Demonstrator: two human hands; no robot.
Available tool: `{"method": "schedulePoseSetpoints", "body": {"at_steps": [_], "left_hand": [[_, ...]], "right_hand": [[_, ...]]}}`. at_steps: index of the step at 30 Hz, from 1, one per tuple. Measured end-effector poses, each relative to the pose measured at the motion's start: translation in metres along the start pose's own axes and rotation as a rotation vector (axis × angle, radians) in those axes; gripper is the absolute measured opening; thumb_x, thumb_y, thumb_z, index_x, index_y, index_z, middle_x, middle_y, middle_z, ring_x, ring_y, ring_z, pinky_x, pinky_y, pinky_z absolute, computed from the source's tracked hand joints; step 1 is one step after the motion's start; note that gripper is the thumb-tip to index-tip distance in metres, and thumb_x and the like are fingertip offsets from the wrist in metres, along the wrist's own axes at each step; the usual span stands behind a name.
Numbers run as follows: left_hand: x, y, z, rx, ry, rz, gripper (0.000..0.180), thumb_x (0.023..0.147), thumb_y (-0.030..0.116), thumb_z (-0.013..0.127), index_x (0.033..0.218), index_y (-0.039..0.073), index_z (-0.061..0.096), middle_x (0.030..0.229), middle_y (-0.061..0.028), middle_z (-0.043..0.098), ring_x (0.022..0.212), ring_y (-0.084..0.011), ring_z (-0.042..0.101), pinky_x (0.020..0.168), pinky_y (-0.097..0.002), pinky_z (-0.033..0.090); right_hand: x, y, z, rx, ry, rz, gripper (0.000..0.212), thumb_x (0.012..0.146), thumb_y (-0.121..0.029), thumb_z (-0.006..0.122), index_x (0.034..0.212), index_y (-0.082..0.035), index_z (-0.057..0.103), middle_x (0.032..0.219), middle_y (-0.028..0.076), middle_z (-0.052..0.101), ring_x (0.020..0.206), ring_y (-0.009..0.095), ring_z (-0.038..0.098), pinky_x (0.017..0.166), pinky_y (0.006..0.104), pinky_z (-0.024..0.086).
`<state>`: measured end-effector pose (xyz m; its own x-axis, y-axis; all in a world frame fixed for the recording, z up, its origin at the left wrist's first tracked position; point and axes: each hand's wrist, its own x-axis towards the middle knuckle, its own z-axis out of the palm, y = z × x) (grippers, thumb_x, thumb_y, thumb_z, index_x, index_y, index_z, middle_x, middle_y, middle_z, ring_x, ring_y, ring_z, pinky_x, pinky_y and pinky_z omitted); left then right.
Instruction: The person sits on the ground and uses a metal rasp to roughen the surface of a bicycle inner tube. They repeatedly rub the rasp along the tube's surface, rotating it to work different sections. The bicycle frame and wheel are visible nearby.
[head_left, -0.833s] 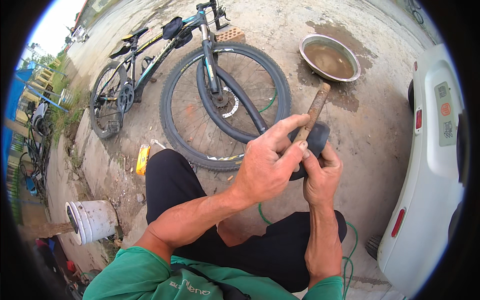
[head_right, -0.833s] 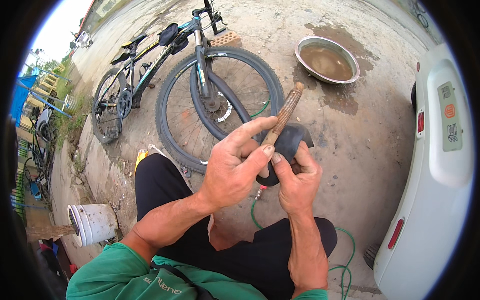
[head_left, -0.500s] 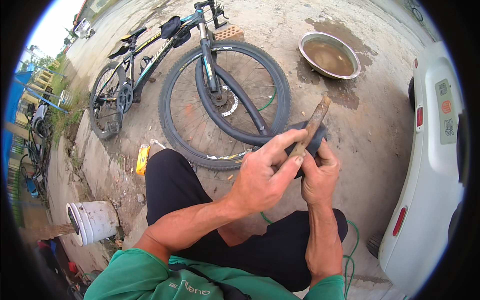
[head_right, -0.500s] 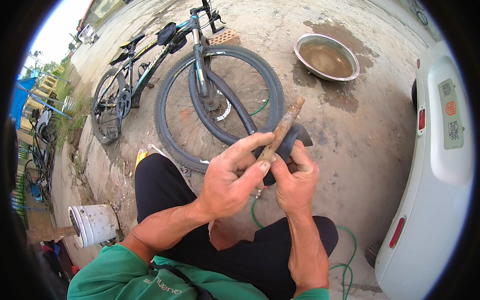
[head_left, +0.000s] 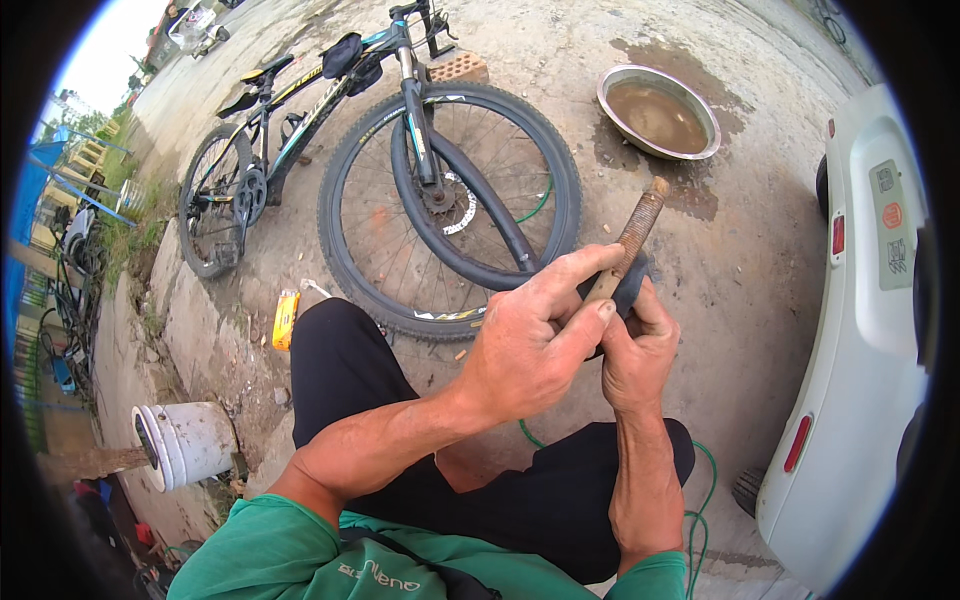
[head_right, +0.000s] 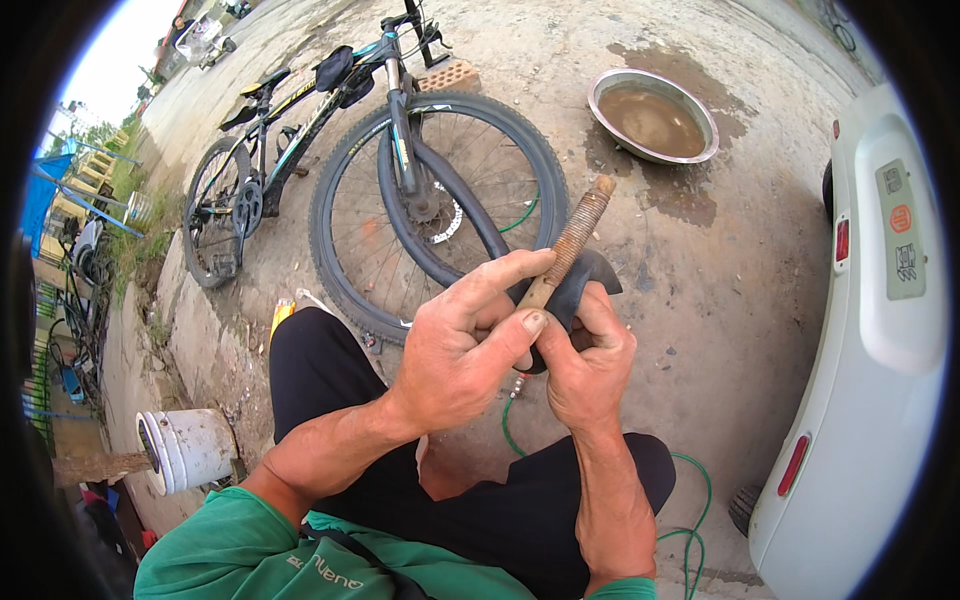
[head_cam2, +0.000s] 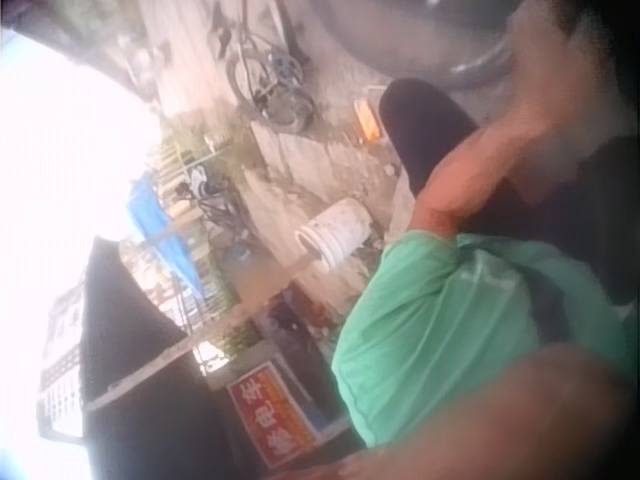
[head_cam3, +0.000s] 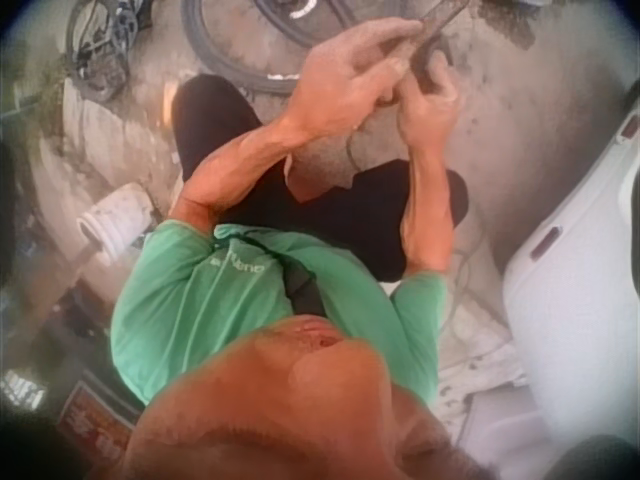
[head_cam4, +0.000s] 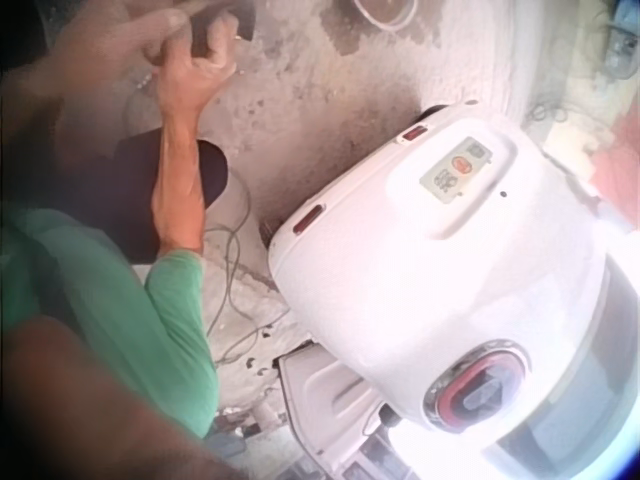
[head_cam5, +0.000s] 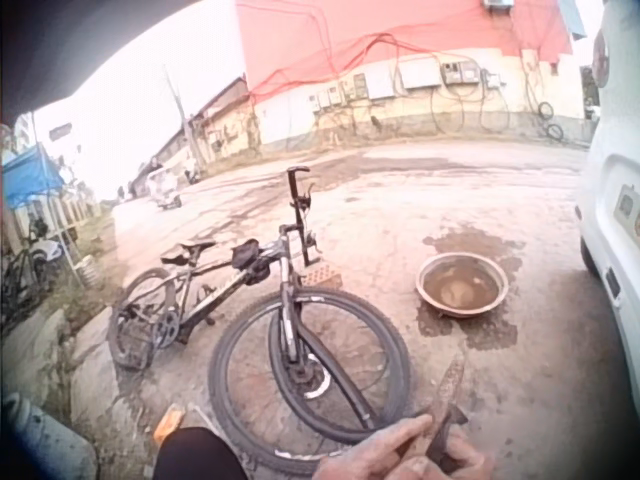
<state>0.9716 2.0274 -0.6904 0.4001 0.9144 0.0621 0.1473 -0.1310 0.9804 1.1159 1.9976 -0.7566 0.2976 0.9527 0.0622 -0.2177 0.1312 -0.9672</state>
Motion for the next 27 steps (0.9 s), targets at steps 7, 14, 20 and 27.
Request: {"method": "schedulePoseSetpoints", "body": {"at_steps": [7, 14, 20, 27], "left_hand": [[-0.048, -0.023, -0.007, 0.062, -0.018, 0.066, 0.05, 0.096, -0.001, 0.067, 0.145, 0.005, 0.059, 0.08, -0.0004, 0.062, 0.064, -0.0059, 0.052, 0.06, -0.0253, 0.047], [-0.015, 0.0, -0.003, 0.029, 0.033, 0.018, 0.05, 0.096, 0.0, 0.066, 0.145, 0.002, 0.058, 0.07, 0.0014, 0.057, 0.062, -0.0033, 0.049, 0.058, -0.0243, 0.043], [-0.043, -0.022, -0.007, 0.133, -0.026, 0.082, 0.048, 0.096, 0.002, 0.067, 0.144, 0.003, 0.059, 0.07, 0.0016, 0.059, 0.063, -0.0044, 0.052, 0.059, -0.0249, 0.045], [-0.008, -0.005, -0.013, -0.067, 0.087, 0.009, 0.047, 0.098, 0.005, 0.065, 0.145, 0.001, 0.058, 0.066, -0.0017, 0.061, 0.062, -0.0044, 0.056, 0.058, -0.0256, 0.046]], "right_hand": [[0.003, 0.009, -0.003, 0.049, 0.018, -0.076, 0.021, 0.094, 0.004, 0.07, 0.115, 0.006, 0.072, 0.106, -0.002, 0.061, 0.088, 0.006, 0.059, 0.075, 0.0234, 0.049], [0.002, 0.0, 0.001, 0.08, 0.032, -0.076, 0.021, 0.094, 0.004, 0.072, 0.115, 0.006, 0.072, 0.106, -0.001, 0.062, 0.09, 0.007, 0.059, 0.075, 0.0237, 0.05], [0.001, 0.01, -0.005, 0.072, 0.006, -0.079, 0.018, 0.093, 0.005, 0.073, 0.11, 0.005, 0.073, 0.104, -0.001, 0.062, 0.09, 0.007, 0.06, 0.075, 0.0241, 0.049], [0.003, -0.002, -0.003, 0.161, -0.034, 0.012, 0.03, 0.094, 0.002, 0.071, 0.124, 0.006, 0.067, 0.116, 0.007, 0.068, 0.099, 0.011, 0.065, 0.085, 0.0257, 0.053]]}}
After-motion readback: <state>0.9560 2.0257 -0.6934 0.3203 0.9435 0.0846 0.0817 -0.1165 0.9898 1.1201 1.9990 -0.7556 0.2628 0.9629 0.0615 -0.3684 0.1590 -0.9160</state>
